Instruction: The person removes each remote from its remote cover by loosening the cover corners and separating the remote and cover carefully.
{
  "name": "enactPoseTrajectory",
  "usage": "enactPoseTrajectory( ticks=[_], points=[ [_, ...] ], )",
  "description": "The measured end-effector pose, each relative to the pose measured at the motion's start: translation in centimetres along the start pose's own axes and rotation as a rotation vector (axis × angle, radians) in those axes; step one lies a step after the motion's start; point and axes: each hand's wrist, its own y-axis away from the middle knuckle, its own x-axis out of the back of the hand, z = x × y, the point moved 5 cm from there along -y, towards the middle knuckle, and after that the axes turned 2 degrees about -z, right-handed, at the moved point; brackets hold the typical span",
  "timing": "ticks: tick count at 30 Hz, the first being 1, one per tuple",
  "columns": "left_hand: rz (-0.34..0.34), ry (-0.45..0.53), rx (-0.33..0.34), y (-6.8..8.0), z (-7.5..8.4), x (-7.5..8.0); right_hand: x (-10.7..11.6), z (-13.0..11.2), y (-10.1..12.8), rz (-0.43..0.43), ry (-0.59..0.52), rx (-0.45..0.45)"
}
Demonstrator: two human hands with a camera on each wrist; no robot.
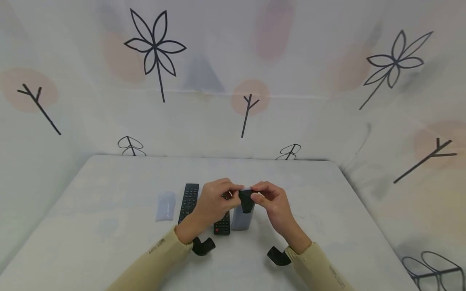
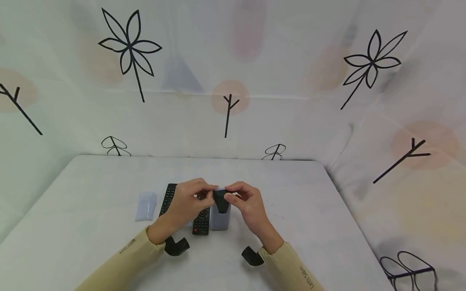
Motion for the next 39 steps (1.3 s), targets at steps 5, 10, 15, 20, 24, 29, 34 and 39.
enactPoseTrajectory(
  ticks=[5,10,15,20,24,29,34,39],
  points=[
    [-0.039,0.148,0.186,0.3,-1.6,-0.4,0.3,-0.2,0.1,-0.045,0.012,0.001],
    [-0.075,0.197,0.262,0.3,-2.0,-0.6,1.0,-0.3,0.1,-0.06,0.078,-0.03],
    [-0.106,0.23,0.316,0.4,-2.2,-0.8,1.4,-0.5,0.2,-0.096,0.124,-0.051],
    [-0.135,0.222,0.353,0.3,-2.2,-0.9,1.9,-0.7,0.4,-0.187,0.088,-0.023],
    [-0.12,0.215,0.377,0.4,-2.3,-0.8,1.8,-0.6,0.3,-0.209,0.11,-0.057],
    [-0.046,0.201,0.383,0.5,-2.4,-0.4,1.4,-0.4,0.2,-0.177,0.269,-0.141],
    [-0.017,0.182,0.407,0.8,-2.4,-0.5,1.6,0.1,-0.1,-0.09,0.262,-0.216],
    [-0.098,0.201,0.463,1.0,-2.7,-1.0,1.7,0.4,-0.5,-0.017,0.241,-0.224]
  ],
)
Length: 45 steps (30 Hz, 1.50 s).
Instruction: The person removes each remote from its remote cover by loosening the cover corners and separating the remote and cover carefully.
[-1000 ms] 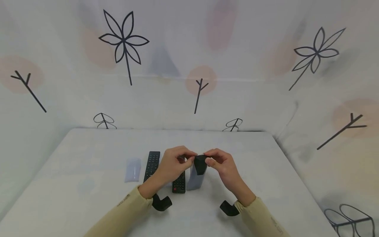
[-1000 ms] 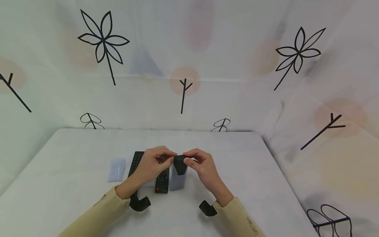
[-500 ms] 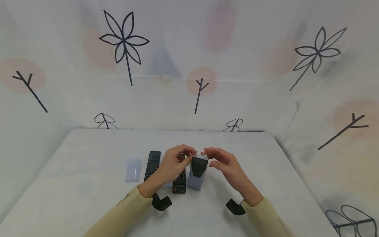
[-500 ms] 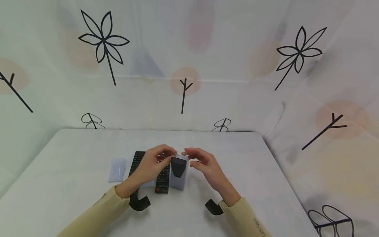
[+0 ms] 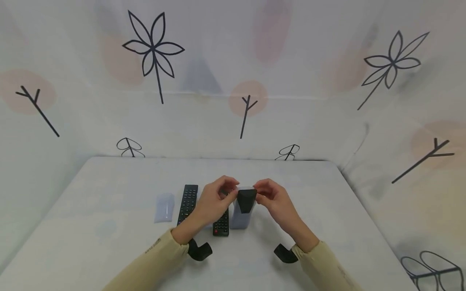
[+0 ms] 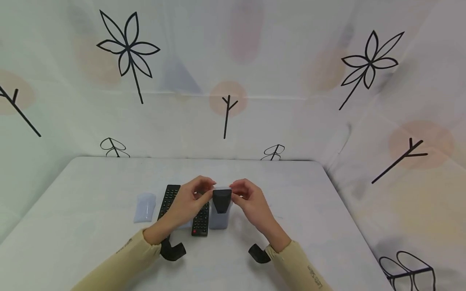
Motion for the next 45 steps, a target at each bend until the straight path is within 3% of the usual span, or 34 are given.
enactPoseTrajectory(
  ticks=[2,5,9,15,23,32,45],
  points=[
    [-0.029,-0.002,0.029,0.0,-0.2,-0.1,0.1,0.0,-0.1,0.034,0.005,0.009],
    [-0.041,-0.002,0.02,-0.1,-0.2,0.0,0.2,-0.1,0.0,0.069,0.023,0.014],
    [-0.018,-0.012,-0.016,-0.2,-0.1,0.1,0.1,-0.3,0.6,0.056,0.063,-0.01],
    [-0.039,-0.018,0.013,0.0,-0.1,0.4,-0.1,-0.4,1.2,0.039,0.14,-0.044],
    [-0.044,-0.081,-0.016,0.1,0.2,0.7,-0.2,0.1,1.2,0.089,0.113,-0.069],
    [-0.016,-0.1,-0.009,0.3,-0.2,0.5,-0.5,0.0,1.1,0.096,0.154,0.027],
    [-0.035,-0.171,-0.095,0.7,-0.2,0.2,-0.8,0.2,1.4,0.112,0.287,0.171]
  ],
)
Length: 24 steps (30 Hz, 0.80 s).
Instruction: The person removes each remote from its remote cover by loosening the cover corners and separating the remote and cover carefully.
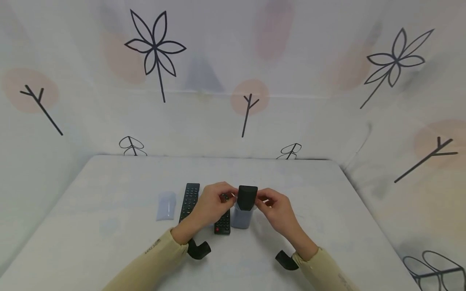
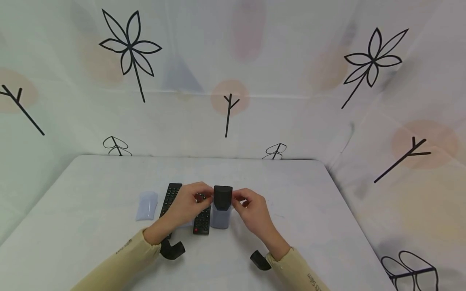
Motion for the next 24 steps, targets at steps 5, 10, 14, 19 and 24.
enactPoseTrajectory(
  ticks=[5,10,14,19,24],
  points=[
    [-0.007,0.006,0.004,0.06,-0.27,-0.06,-0.14,0.1,0.02,-0.017,-0.018,-0.011],
    [-0.06,0.041,0.063,0.24,-0.59,-0.04,-0.18,0.31,0.23,-0.057,-0.046,-0.107],
    [-0.132,0.069,0.133,0.41,-0.57,0.06,-0.11,0.08,0.47,-0.077,-0.052,-0.167],
    [-0.189,0.09,0.164,0.48,-0.39,-0.03,-0.26,-0.29,0.74,-0.071,-0.077,-0.204],
    [-0.142,0.08,0.151,0.55,-0.3,-0.13,-0.34,-0.53,0.66,-0.021,-0.067,-0.154]
  ],
)
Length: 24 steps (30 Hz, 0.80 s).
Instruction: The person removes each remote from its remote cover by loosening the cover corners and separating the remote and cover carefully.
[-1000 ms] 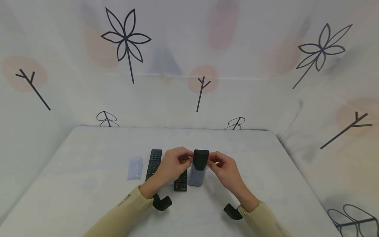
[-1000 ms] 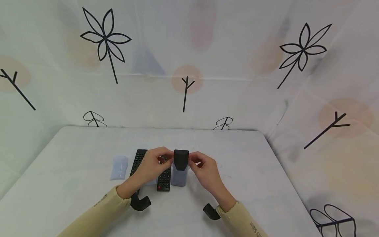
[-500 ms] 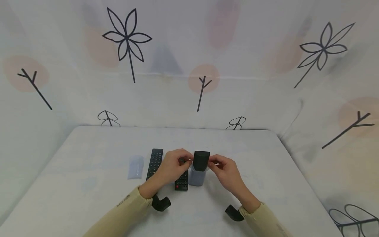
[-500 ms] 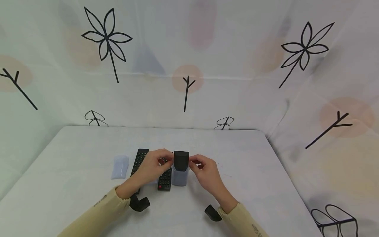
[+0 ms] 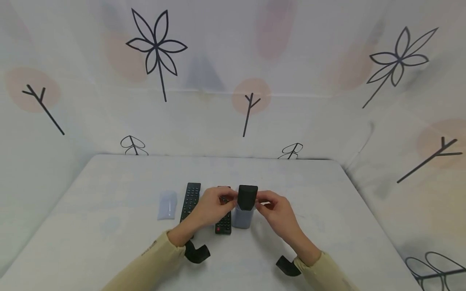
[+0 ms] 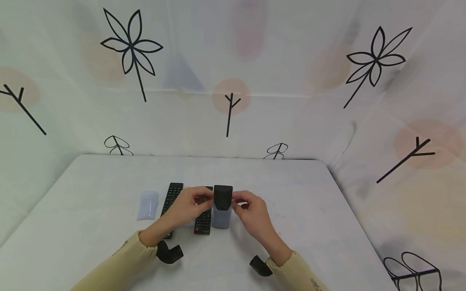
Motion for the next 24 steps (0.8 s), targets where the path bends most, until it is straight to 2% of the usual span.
enactPoseTrajectory(
  ticks=[4,10,19,24],
  points=[
    [0.046,-0.015,-0.014,0.1,0.26,-0.03,-0.05,0.0,-0.08,0.036,0.02,0.032],
    [0.1,-0.025,-0.043,0.13,0.64,0.05,-0.31,0.06,0.06,0.028,0.03,0.012],
    [0.106,-0.083,-0.054,0.08,0.72,-0.22,-0.32,0.02,0.21,0.051,0.061,0.016],
    [0.124,-0.106,-0.089,0.24,0.95,-0.39,-0.33,0.33,0.22,0.06,0.056,0.015]
  ],
)
